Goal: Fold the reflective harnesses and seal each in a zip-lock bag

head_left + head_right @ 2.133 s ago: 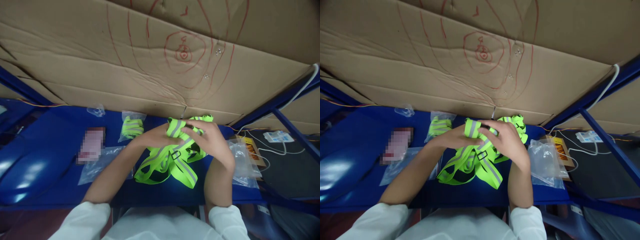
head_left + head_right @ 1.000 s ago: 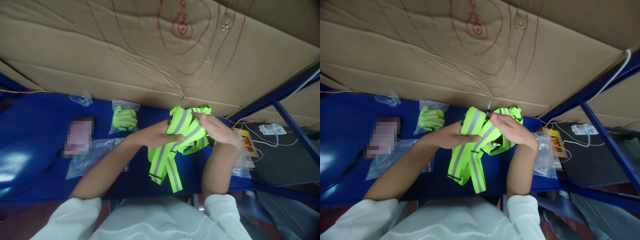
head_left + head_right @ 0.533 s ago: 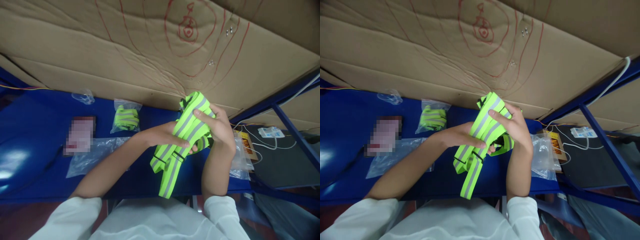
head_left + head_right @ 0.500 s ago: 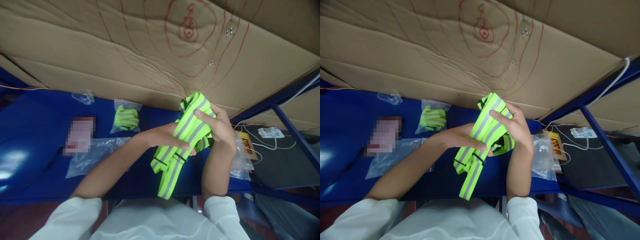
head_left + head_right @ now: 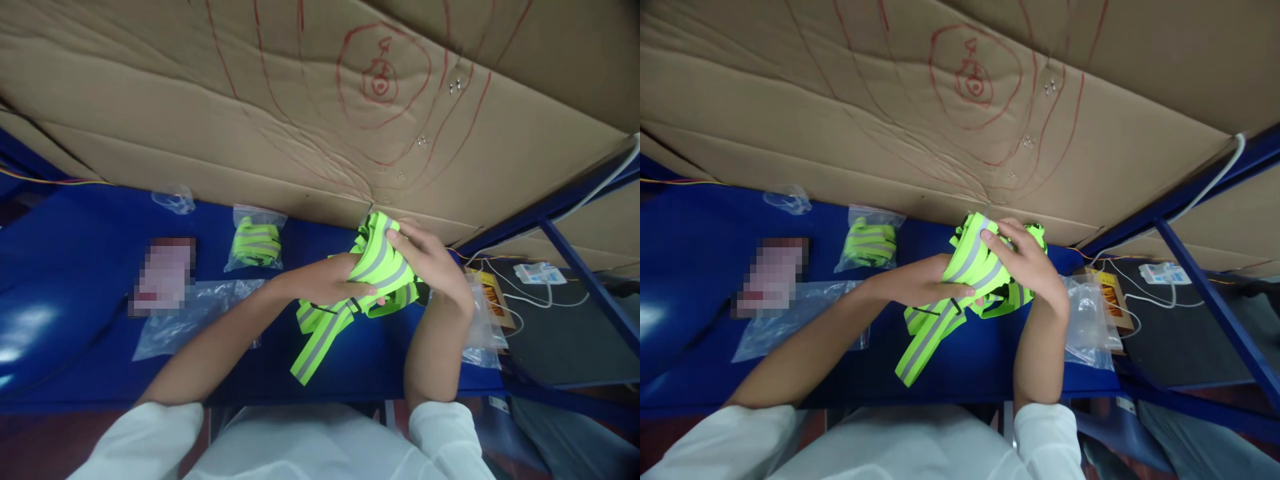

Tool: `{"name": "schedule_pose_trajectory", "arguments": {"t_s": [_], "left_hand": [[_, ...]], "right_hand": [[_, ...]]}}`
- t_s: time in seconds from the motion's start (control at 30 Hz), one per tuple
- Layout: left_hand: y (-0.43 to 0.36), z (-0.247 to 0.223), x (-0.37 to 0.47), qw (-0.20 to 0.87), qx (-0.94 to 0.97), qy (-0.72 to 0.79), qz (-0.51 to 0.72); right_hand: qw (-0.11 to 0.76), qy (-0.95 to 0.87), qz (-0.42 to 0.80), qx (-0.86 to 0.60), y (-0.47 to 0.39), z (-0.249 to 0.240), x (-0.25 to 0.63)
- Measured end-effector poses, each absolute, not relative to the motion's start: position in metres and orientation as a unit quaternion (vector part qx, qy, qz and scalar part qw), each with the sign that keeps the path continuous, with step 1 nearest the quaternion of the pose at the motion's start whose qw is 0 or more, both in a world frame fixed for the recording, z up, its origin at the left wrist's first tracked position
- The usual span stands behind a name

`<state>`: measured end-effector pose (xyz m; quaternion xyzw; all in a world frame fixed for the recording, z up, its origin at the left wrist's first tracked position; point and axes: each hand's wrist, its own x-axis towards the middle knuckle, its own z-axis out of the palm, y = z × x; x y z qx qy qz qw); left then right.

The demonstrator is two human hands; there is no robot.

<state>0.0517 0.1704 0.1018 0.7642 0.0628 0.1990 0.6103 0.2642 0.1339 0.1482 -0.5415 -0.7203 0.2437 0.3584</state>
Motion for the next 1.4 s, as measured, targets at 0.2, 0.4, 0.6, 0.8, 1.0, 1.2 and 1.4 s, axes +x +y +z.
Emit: {"name": "schedule_pose_trajectory", "arguments": {"t_s": [0.2, 0.4, 0.6, 0.8, 1.0, 1.2, 1.4], "left_hand": [[0.188, 0.088, 0.052, 0.581, 0.776, 0.084, 0.232], [0.190, 0.088, 0.055, 0.658, 0.700, 0.134, 0.243], [0.184, 0.086, 0.062, 0.755, 0.616, 0.164, 0.157], [0.187, 0.084, 0.058, 0.767, 0.620, 0.129, 0.107], [0.191, 0.076, 0.058, 0.744, 0.644, 0.123, 0.125], [0.200, 0.079, 0.047, 0.717, 0.665, 0.173, 0.114], [0.212, 0.081, 0.035, 0.675, 0.709, 0.185, 0.090]], "right_hand": [[0.273, -0.781, 0.189, -0.529, 0.136, 0.138, 0.256], [0.286, -0.819, 0.163, -0.469, 0.142, 0.134, 0.245], [0.365, -0.782, 0.105, -0.493, 0.138, 0.143, 0.256], [0.374, -0.672, 0.375, -0.517, 0.131, 0.146, 0.254], [0.377, -0.688, 0.339, -0.519, 0.142, 0.141, 0.256], [0.397, -0.684, 0.316, -0.524, 0.143, 0.137, 0.254], [0.377, -0.699, 0.304, -0.527, 0.152, 0.129, 0.249]]}}
